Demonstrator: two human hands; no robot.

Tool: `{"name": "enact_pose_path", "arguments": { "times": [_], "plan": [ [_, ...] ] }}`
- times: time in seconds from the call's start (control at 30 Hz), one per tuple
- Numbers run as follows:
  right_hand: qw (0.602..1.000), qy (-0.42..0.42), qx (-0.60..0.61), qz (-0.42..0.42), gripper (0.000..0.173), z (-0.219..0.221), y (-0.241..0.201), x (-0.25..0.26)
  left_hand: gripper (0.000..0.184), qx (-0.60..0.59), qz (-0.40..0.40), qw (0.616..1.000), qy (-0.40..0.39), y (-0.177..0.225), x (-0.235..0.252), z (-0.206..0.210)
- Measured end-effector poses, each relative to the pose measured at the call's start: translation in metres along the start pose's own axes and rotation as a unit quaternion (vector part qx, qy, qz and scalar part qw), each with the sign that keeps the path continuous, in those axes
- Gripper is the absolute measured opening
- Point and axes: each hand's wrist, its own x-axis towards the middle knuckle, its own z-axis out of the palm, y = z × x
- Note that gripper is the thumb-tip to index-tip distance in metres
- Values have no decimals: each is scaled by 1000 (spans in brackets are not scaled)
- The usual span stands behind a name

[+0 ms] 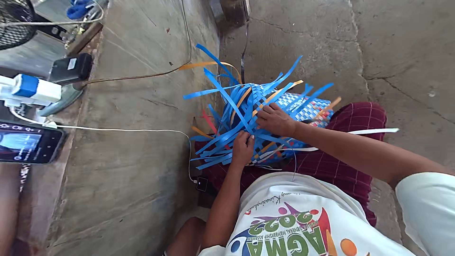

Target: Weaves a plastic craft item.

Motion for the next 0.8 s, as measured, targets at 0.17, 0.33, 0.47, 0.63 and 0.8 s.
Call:
{"name": "enact_pose_path", "arguments": {
  "times": [0.17, 0.33, 0.47, 0.63, 0.8],
  "plan": [
    [946, -23, 289, 145, 15, -5, -14, 22, 24, 38, 55, 996, 58, -5, 2, 8],
    [941, 20, 319, 108, 8, -9, -36, -5, 27, -106, -24, 993, -44, -13, 9, -9],
    [968, 52, 229, -85, 24, 12, -22, -47, 27, -139, -54, 989, -11, -11, 12, 4],
    [986, 33, 134, -90, 35, 1, -6, -48, 30, -98, -22, 995, 6, -8, 17, 7],
    [981, 115, 128, -86, 16, -4, -26, -21, 31, -39, -40, 998, 16, 2, 18, 7]
  ]
}}
